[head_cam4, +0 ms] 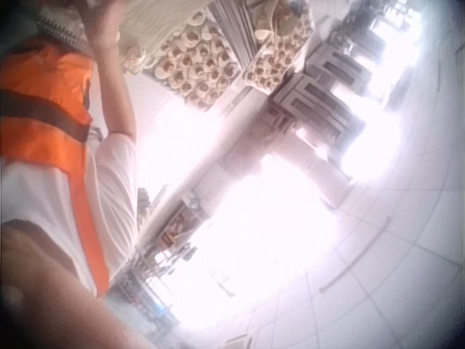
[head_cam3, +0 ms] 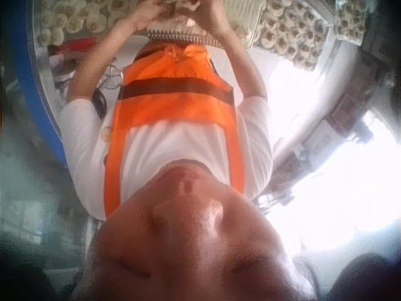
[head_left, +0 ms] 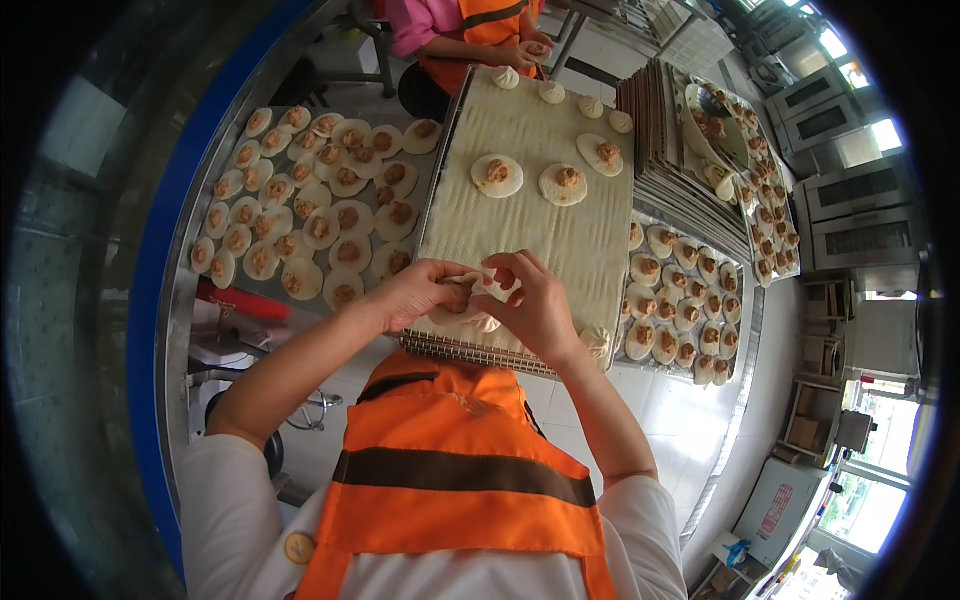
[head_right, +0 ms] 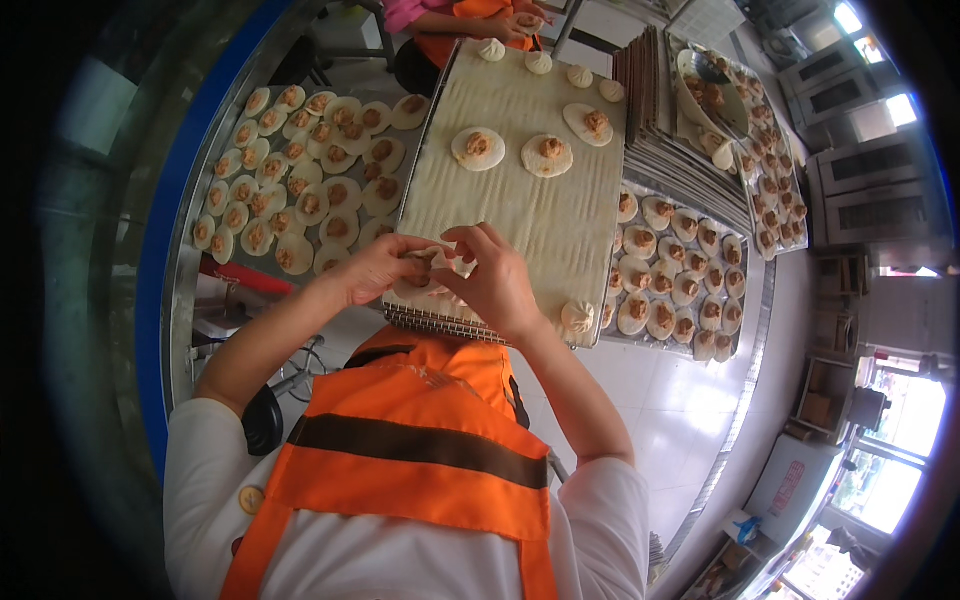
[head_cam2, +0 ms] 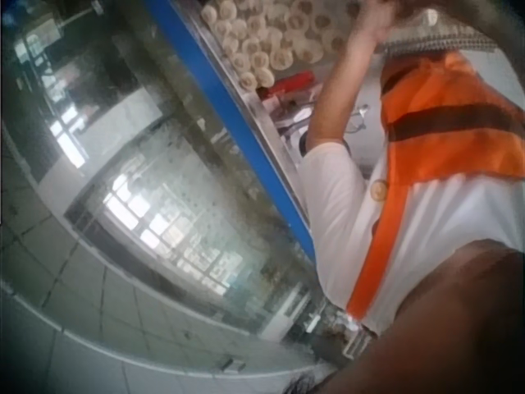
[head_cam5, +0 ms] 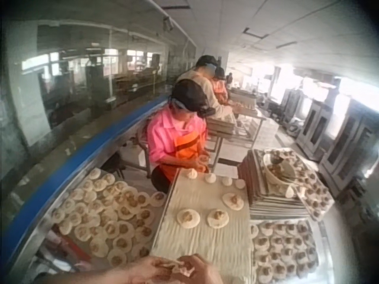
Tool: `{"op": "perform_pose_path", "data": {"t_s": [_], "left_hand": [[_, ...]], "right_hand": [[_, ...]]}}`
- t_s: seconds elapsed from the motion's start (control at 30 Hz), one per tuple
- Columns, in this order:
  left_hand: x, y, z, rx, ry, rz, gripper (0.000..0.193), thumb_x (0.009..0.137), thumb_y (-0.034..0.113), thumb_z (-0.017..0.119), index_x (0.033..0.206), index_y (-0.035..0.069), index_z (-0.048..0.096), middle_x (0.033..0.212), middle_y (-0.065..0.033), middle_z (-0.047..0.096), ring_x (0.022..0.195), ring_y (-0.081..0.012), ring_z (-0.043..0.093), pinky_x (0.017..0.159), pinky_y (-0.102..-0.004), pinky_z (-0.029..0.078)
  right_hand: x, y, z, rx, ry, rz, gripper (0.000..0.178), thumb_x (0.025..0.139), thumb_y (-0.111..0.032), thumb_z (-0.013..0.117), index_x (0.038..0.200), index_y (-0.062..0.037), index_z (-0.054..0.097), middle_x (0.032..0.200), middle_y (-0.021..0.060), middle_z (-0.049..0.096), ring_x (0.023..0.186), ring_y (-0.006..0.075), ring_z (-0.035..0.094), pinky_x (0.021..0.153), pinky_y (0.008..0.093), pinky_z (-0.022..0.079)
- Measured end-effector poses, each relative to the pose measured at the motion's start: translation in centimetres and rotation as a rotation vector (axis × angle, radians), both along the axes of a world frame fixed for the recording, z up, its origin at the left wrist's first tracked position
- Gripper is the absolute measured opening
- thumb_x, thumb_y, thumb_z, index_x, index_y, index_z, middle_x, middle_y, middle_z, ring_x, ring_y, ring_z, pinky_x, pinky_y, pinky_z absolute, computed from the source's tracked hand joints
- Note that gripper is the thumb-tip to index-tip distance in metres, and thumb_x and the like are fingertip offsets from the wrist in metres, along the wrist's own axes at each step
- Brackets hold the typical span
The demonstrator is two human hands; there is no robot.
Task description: The person repeatedly picks up round dough discs, places a portion of filling in the center, and pleats the edges to seal the buns. Finished buns are placed on metal trays. A coworker performs the same task at an adjacent station.
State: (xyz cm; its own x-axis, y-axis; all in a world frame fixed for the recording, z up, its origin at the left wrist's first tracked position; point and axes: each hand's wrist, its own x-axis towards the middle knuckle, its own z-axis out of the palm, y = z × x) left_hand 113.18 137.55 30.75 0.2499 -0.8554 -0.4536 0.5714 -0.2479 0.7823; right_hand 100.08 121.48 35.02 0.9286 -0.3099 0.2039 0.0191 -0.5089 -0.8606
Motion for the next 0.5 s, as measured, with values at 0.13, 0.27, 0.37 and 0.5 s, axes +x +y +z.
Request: {"op": "perform_pose_path", "data": {"t_s": [0.13,0.27,0.37,0.5], "left_hand": [[-0.1,-0.3,0.3,0.148,-0.132,-0.134,0.041,0.086,-0.003,0.059,0.127,0.000,0.060,0.102,-0.0015,0.066,0.082,-0.0075,0.061,0.074,-0.0202,0.048],[-0.2,-1.0,1.3,0.090,-0.350,-0.237,0.041,0.085,-0.004,0.059,0.126,0.001,0.059,0.106,-0.0020,0.066,0.084,-0.0075,0.062,0.073,-0.0200,0.048],[0.1,-1.4,2.1,0.109,-0.258,-0.090,0.040,0.088,-0.002,0.058,0.128,0.001,0.057,0.108,-0.0031,0.066,0.088,-0.0083,0.063,0.074,-0.0211,0.050],[-0.3,-1.1,2.8,0.118,0.165,0.125,0.042,0.090,-0.001,0.057,0.132,0.002,0.054,0.110,-0.0037,0.066,0.094,-0.0097,0.064,0.081,-0.0250,0.053]], "right_hand": [[0.3,-0.1,-0.1,-0.118,0.287,0.155,0.021,0.076,-0.010,0.077,0.094,-0.0043,0.068,0.082,0.0078,0.064,0.076,0.0237,0.066,0.065,0.0352,0.053],[0.3,-0.9,-0.4,-0.122,0.072,0.185,0.017,0.079,-0.012,0.076,0.093,-0.0042,0.070,0.081,0.0085,0.066,0.073,0.0224,0.067,0.066,0.0344,0.053],[0.3,-1.7,-0.4,0.058,0.236,0.098,0.018,0.080,-0.013,0.076,0.095,-0.0044,0.070,0.080,0.0085,0.065,0.071,0.0225,0.066,0.066,0.0340,0.052],[-0.7,-1.2,-0.4,0.126,0.208,0.047,0.022,0.080,-0.013,0.077,0.099,-0.0040,0.069,0.079,0.0094,0.063,0.070,0.0225,0.064,0.065,0.0336,0.051]]}}
